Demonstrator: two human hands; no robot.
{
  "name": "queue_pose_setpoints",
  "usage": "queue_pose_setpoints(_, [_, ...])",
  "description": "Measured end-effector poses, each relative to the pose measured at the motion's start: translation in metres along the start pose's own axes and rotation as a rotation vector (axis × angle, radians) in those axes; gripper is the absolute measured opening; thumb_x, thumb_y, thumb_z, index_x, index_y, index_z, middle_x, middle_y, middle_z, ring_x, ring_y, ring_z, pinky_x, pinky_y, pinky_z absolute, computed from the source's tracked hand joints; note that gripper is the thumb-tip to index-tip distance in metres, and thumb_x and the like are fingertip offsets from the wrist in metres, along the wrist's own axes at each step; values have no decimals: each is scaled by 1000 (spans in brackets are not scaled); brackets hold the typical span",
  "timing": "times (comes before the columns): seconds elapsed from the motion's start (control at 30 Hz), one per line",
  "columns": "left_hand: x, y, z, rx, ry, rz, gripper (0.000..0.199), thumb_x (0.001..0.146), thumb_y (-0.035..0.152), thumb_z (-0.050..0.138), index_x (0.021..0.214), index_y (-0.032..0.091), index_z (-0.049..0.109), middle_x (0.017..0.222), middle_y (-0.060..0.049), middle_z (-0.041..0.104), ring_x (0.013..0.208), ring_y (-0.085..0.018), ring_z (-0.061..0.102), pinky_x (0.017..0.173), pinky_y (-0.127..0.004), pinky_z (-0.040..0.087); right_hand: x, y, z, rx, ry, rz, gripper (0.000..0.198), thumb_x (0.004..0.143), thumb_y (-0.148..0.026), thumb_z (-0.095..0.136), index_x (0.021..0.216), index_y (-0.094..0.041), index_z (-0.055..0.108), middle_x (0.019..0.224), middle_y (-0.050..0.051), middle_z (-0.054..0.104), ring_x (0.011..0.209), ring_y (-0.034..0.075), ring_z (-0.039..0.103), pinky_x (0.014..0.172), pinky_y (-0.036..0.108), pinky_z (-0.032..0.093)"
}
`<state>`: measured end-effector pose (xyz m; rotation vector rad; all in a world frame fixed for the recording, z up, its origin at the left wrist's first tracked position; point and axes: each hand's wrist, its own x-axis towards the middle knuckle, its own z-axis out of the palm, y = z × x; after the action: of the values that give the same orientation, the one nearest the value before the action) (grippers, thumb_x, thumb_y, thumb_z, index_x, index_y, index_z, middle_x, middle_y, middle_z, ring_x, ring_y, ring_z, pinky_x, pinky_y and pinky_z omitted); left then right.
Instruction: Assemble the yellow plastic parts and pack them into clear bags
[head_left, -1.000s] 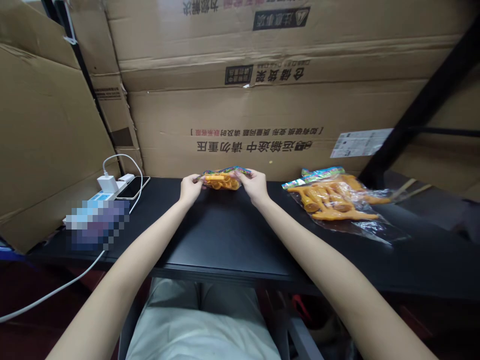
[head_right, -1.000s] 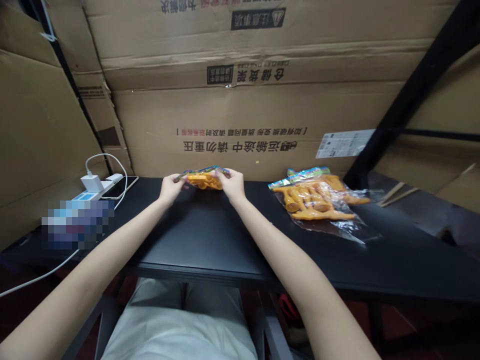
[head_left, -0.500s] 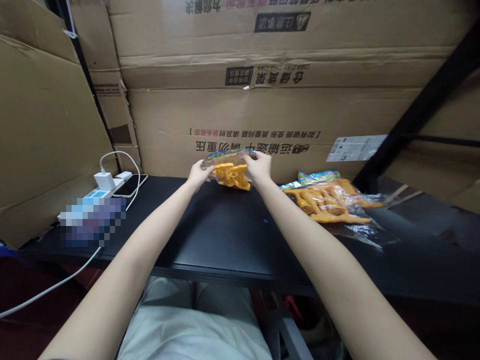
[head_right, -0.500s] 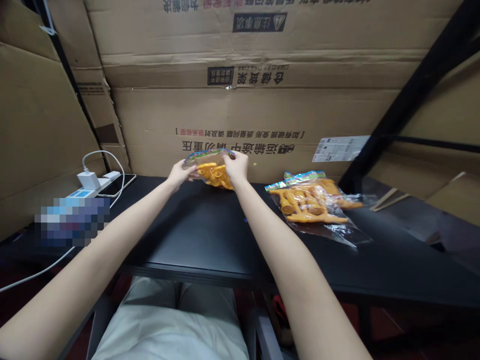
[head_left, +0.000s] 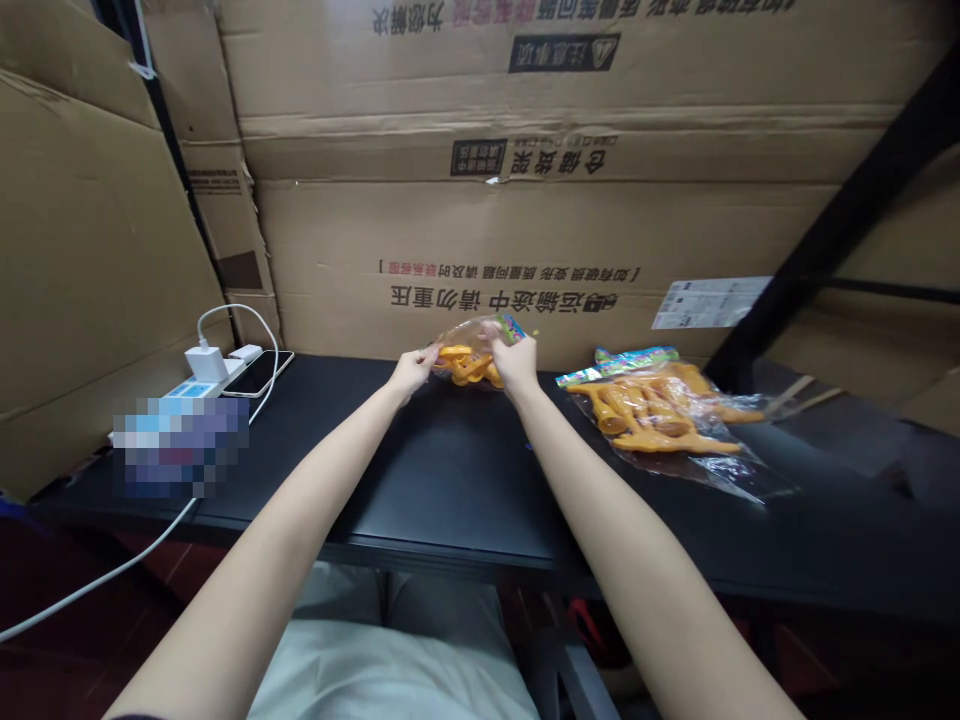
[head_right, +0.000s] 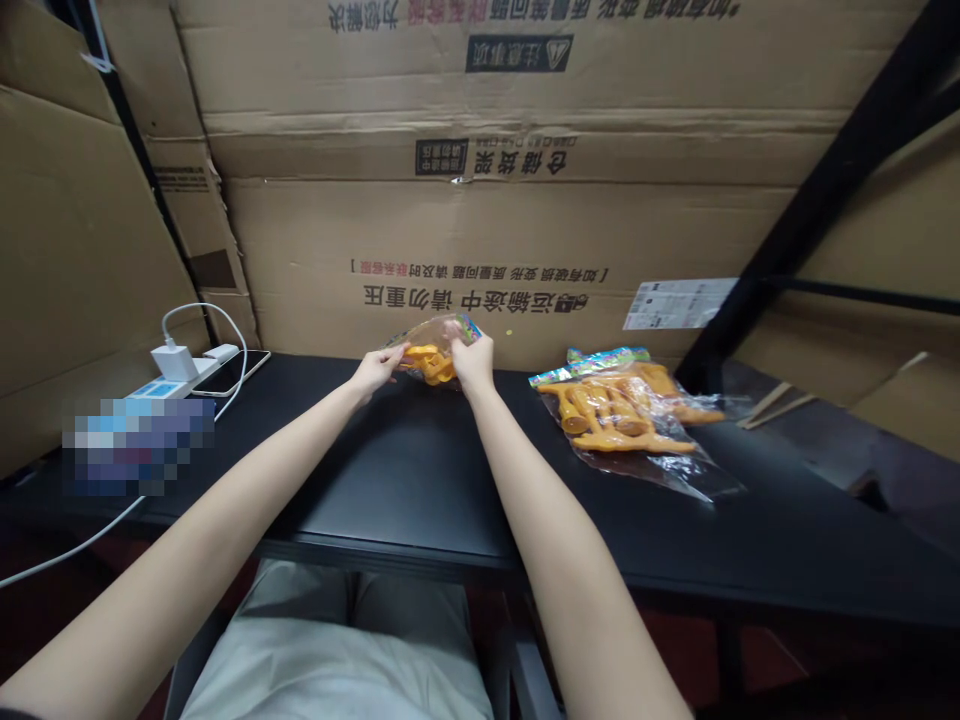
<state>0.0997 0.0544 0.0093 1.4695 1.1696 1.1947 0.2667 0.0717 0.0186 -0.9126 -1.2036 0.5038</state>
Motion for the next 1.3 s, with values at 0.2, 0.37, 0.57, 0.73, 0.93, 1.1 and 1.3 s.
queue_pose_setpoints(0.2, [4, 11, -8, -7, -8, 67, 33, 89, 37, 53, 115, 20, 65, 113, -8, 68, 104, -21, 61, 75, -25, 49, -11, -5, -2, -118, 30, -230, 47, 79, -60, 53, 94, -17, 65, 99, 12, 69, 96, 21, 64, 92, 37, 48])
queue_pose_setpoints(0.37, [5, 20, -24, 0, -82, 95, 34, 90, 38, 51, 119, 24, 61, 122, -7, 64, 113, -22, 58, 82, -31, 49, -10, -30, 3, -218, 10, -370, 46, 87, -56, 42, 101, -20, 67, 106, 9, 65, 104, 21, 60, 96, 36, 46])
queue_pose_setpoints(0.57, [-2, 29, -41, -38, -159, 98, 41, 81, 21, 60, 122, 27, 59, 130, -6, 59, 121, -24, 52, 89, -37, 47, -10, -43, 12, -229, 4, -408, 45, 90, -56, 40, 105, -23, 67, 108, 8, 62, 107, 20, 59, 97, 36, 46])
queue_pose_setpoints(0.73, [-6, 39, -48, -170, -196, 186, 45, 81, 20, 57, 125, 30, 56, 139, -5, 50, 129, -26, 44, 95, -47, 43, -6, -57, 22, -202, 11, -502, 47, 92, -54, 34, 114, -24, 64, 112, 8, 59, 112, 20, 56, 100, 37, 43])
queue_pose_setpoints(0.93, [-6, 53, -57, -282, -157, 260, 47, 76, 20, 57, 122, 32, 57, 142, -1, 46, 135, -25, 34, 102, -54, 34, 9, -77, 26, -57, -38, -620, 38, 89, -53, 44, 108, -28, 66, 111, 5, 60, 115, 22, 53, 103, 45, 38])
queue_pose_setpoints(1.1, [-8, 57, -66, -418, 12, 352, 42, 65, 13, 50, 103, 20, 68, 126, -6, 60, 129, -26, 43, 102, -49, 36, 0, -93, 24, 104, -199, -617, 36, 87, -48, 45, 111, -30, 65, 117, 3, 61, 120, 25, 50, 106, 47, 35])
queue_pose_setpoints(1.3, [-23, 54, -82, -609, 172, 352, 24, 69, 17, 46, 76, 13, 69, 105, -7, 69, 110, -23, 59, 96, -38, 45, -27, -92, 27, 363, -327, -400, 46, 85, -48, 40, 120, -23, 58, 114, 6, 65, 114, 23, 56, 100, 44, 41])
